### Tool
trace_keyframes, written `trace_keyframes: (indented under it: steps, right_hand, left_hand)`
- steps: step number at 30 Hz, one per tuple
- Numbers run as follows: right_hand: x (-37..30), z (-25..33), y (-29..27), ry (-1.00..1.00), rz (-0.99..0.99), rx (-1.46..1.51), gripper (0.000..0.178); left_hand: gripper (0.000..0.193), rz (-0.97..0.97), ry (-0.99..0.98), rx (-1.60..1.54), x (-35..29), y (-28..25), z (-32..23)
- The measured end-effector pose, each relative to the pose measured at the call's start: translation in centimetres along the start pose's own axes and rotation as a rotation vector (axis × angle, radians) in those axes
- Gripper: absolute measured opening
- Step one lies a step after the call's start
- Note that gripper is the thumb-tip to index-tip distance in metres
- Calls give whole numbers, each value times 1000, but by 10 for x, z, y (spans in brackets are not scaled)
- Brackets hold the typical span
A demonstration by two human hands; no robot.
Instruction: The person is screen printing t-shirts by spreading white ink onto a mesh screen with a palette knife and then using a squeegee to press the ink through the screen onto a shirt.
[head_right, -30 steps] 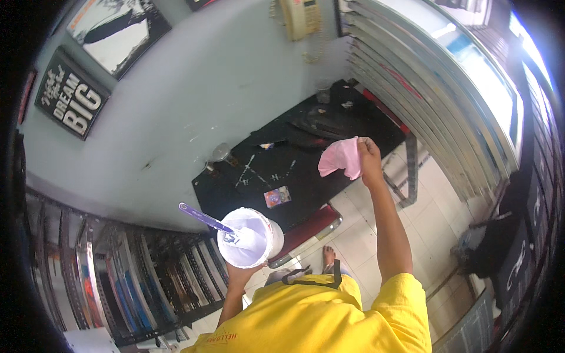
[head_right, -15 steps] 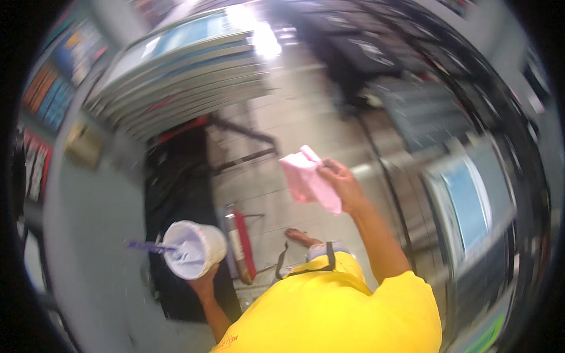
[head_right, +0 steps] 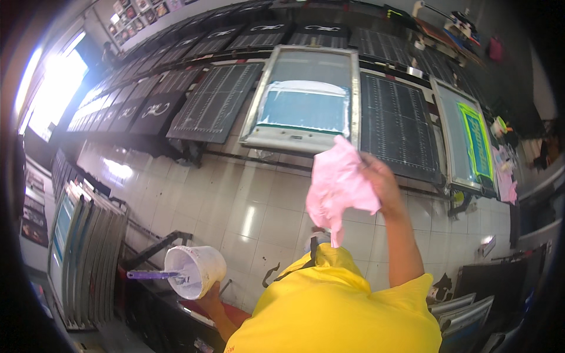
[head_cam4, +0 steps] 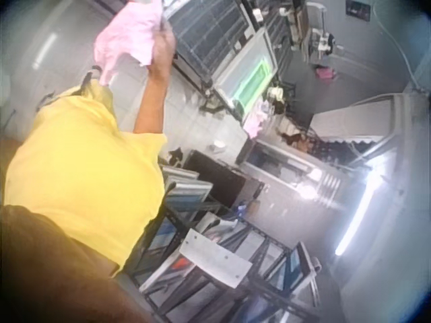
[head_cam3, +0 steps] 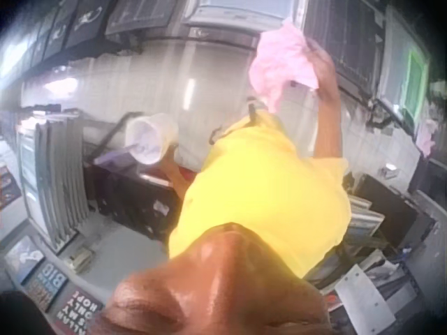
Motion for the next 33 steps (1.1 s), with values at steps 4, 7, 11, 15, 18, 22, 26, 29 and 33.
trace_keyframes:
  steps: [4,7,11,15,18,22,26,29,33]
  right_hand:
    - [96,27,-85,-115,-154,52,36]
    - [125,44,-153,-159,-281,60,36]
    - [185,67,-213,-232,-393,56,37]
    - [288,71,-279,-314,-430,177,34]
    - [347,99,-289,-438,-475,236,38]
    - [363,119,-291,-448,-569,364,40]
    - [341,78,-313,-511,-648,365,44]
    - [300,-5,-330,-301,-694,110,39]
    - [233,-88,-318,20,-568,290,41]
  left_hand:
    - [88,116,1,-63,19,114,17]
    - [86,171,-33,-87,6,157,14]
    - [85,202,-45,-103,-22,205,5]
    - [83,228,-75,-122,-53,262,0]
    - [82,244,-76,-144,-71,306,-11]
    - [81,245,-113,-100,-88,350,-23]
    - [82,308,-106,-64,-95,396,-27]
    - [83,359,-94,-49,-95,426,-30]
    - [83,427,-76,-25,-88,465,-35]
Point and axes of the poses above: each hand's wrist, its own x-axis towards the middle knuckle, its own y-axis out of the palm, z = x × y, the point moved 6 cm from there along x, towards the middle knuckle, and after that the axes turned 5 degrees about -z, right-handed, at the moved point
